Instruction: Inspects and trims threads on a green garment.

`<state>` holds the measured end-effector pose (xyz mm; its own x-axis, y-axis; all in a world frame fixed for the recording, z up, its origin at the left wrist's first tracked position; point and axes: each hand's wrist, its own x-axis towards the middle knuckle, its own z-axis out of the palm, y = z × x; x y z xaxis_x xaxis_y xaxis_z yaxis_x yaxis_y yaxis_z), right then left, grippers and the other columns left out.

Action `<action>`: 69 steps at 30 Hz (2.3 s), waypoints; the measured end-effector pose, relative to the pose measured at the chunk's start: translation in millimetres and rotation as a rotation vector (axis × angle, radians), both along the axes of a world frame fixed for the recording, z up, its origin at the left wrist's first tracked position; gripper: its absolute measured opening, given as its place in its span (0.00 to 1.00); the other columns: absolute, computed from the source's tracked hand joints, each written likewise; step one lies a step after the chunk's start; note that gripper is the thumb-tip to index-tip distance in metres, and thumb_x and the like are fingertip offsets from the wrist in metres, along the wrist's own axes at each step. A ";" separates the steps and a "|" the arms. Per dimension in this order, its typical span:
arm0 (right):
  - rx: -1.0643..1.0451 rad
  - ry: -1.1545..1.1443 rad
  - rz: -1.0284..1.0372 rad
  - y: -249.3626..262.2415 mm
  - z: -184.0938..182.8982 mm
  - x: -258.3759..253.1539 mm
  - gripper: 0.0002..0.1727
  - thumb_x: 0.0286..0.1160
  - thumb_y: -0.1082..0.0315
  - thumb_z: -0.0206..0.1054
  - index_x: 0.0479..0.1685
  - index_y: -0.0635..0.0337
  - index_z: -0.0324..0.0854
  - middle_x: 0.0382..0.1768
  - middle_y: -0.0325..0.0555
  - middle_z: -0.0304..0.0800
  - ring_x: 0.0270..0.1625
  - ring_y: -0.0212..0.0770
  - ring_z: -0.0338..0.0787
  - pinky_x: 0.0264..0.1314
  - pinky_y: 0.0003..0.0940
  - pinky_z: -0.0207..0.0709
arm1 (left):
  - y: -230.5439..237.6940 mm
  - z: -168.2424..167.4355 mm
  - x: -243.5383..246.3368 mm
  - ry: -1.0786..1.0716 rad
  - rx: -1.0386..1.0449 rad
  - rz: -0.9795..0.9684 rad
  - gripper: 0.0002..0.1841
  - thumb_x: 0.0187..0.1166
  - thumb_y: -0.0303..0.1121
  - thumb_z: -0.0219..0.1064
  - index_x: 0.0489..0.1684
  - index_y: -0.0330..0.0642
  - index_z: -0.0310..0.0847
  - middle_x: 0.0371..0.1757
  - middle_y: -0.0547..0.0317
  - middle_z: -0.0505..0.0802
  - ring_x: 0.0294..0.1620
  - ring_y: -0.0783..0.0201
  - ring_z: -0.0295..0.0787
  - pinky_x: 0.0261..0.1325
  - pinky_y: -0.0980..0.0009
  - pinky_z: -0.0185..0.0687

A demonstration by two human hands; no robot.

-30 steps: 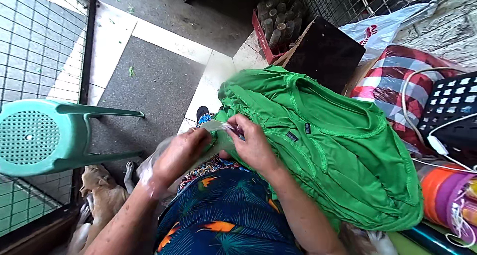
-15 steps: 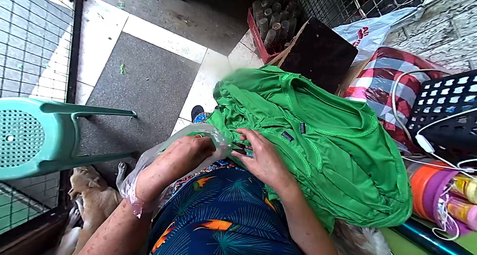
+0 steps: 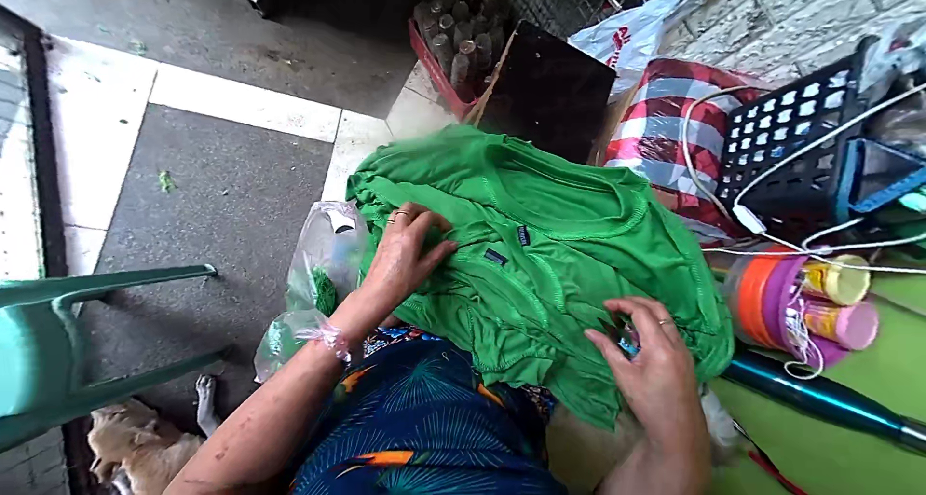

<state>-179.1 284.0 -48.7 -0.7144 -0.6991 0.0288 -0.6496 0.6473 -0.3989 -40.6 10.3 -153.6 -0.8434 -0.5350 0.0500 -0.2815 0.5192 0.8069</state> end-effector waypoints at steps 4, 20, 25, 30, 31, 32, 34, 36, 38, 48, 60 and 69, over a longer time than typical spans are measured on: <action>-0.032 0.058 -0.033 17.7 -9.8 -2.9 0.09 0.66 0.80 0.70 0.44 0.72 0.88 0.50 0.65 0.90 0.41 0.53 0.92 0.40 0.44 0.86 | -7.7 -2.5 4.1 0.028 -0.018 -0.060 0.09 0.75 0.29 0.72 0.40 0.28 0.86 0.53 0.34 0.88 0.57 0.37 0.86 0.61 0.40 0.78; 0.087 -0.036 -0.429 -35.9 -17.8 -113.1 0.21 0.93 0.58 0.56 0.60 0.69 0.82 0.50 0.73 0.89 0.55 0.75 0.88 0.56 0.77 0.73 | -37.4 -28.0 -117.9 -0.105 -0.163 -0.102 0.19 0.93 0.31 0.47 0.66 0.26 0.80 0.66 0.32 0.88 0.72 0.35 0.82 0.83 0.37 0.61; 0.101 0.065 -0.410 -35.6 -22.9 -105.7 0.16 0.91 0.62 0.57 0.57 0.68 0.82 0.44 0.70 0.90 0.49 0.73 0.90 0.48 0.74 0.76 | -39.8 -21.0 -101.1 -0.093 -0.077 -0.055 0.18 0.91 0.33 0.54 0.69 0.32 0.80 0.68 0.31 0.87 0.74 0.34 0.80 0.79 0.38 0.64; 0.063 0.118 -0.425 -37.2 -23.8 -99.9 0.12 0.87 0.67 0.61 0.56 0.67 0.84 0.43 0.68 0.91 0.46 0.71 0.91 0.47 0.71 0.78 | 9.5 45.9 -105.2 0.125 -0.063 -0.016 0.13 0.86 0.30 0.63 0.59 0.30 0.83 0.62 0.34 0.85 0.57 0.45 0.87 0.61 0.52 0.83; 0.054 0.132 -0.425 -37.1 -24.4 -97.7 0.12 0.86 0.68 0.62 0.55 0.68 0.84 0.42 0.68 0.91 0.46 0.70 0.92 0.46 0.71 0.78 | 24.0 56.4 -111.2 0.191 -0.035 -0.092 0.12 0.85 0.29 0.63 0.55 0.29 0.85 0.55 0.37 0.88 0.50 0.49 0.89 0.56 0.55 0.85; 0.037 0.141 -0.425 -36.7 -25.1 -96.1 0.11 0.86 0.69 0.62 0.54 0.68 0.84 0.42 0.68 0.91 0.45 0.70 0.92 0.45 0.70 0.78 | 39.1 64.4 -117.5 0.242 -0.015 -0.175 0.11 0.85 0.29 0.64 0.52 0.29 0.86 0.50 0.40 0.89 0.47 0.52 0.89 0.53 0.58 0.87; -0.039 0.159 -0.418 -34.6 -27.9 -94.3 0.11 0.84 0.70 0.63 0.56 0.67 0.83 0.45 0.67 0.91 0.47 0.68 0.92 0.46 0.68 0.80 | 67.2 74.0 -131.6 0.269 -0.008 -0.287 0.11 0.82 0.33 0.68 0.49 0.32 0.85 0.45 0.44 0.89 0.42 0.56 0.89 0.47 0.62 0.88; -0.188 0.186 -0.386 -31.6 -32.7 -94.0 0.11 0.80 0.73 0.66 0.56 0.68 0.83 0.52 0.64 0.88 0.50 0.61 0.91 0.51 0.58 0.82 | 86.1 75.8 -145.8 0.160 -0.060 -0.295 0.20 0.79 0.42 0.73 0.52 0.29 0.82 0.48 0.38 0.88 0.43 0.47 0.89 0.45 0.54 0.87; -0.388 0.242 -0.290 -28.0 -38.7 -94.6 0.11 0.73 0.80 0.67 0.52 0.70 0.85 0.52 0.61 0.87 0.49 0.49 0.90 0.52 0.38 0.84 | 94.0 70.3 -154.7 0.103 -0.137 -0.257 0.20 0.79 0.42 0.73 0.49 0.29 0.81 0.45 0.36 0.87 0.43 0.41 0.89 0.43 0.48 0.85; -0.324 0.172 0.021 -25.7 -38.1 -93.4 0.16 0.76 0.69 0.69 0.58 0.68 0.86 0.46 0.59 0.93 0.45 0.57 0.93 0.48 0.56 0.80 | 80.9 30.5 -142.0 0.321 0.237 -0.203 0.11 0.90 0.32 0.57 0.51 0.33 0.82 0.40 0.52 0.92 0.37 0.67 0.91 0.46 0.70 0.89; -0.132 0.342 -0.075 -50.7 -37.7 -82.6 0.09 0.81 0.72 0.64 0.50 0.64 0.89 0.42 0.59 0.93 0.43 0.59 0.93 0.43 0.55 0.77 | 86.4 31.2 -140.5 0.372 0.024 -0.201 0.08 0.85 0.30 0.63 0.45 0.36 0.87 0.39 0.52 0.89 0.36 0.66 0.85 0.43 0.72 0.81; -0.225 0.157 -0.176 -44.6 -36.0 -85.3 0.15 0.81 0.69 0.67 0.60 0.68 0.82 0.42 0.63 0.92 0.42 0.63 0.92 0.43 0.62 0.80 | 64.8 34.2 -129.2 0.460 1.009 -0.018 0.12 0.91 0.29 0.52 0.35 0.50 0.76 0.24 0.73 0.88 0.23 0.81 0.81 0.30 0.86 0.78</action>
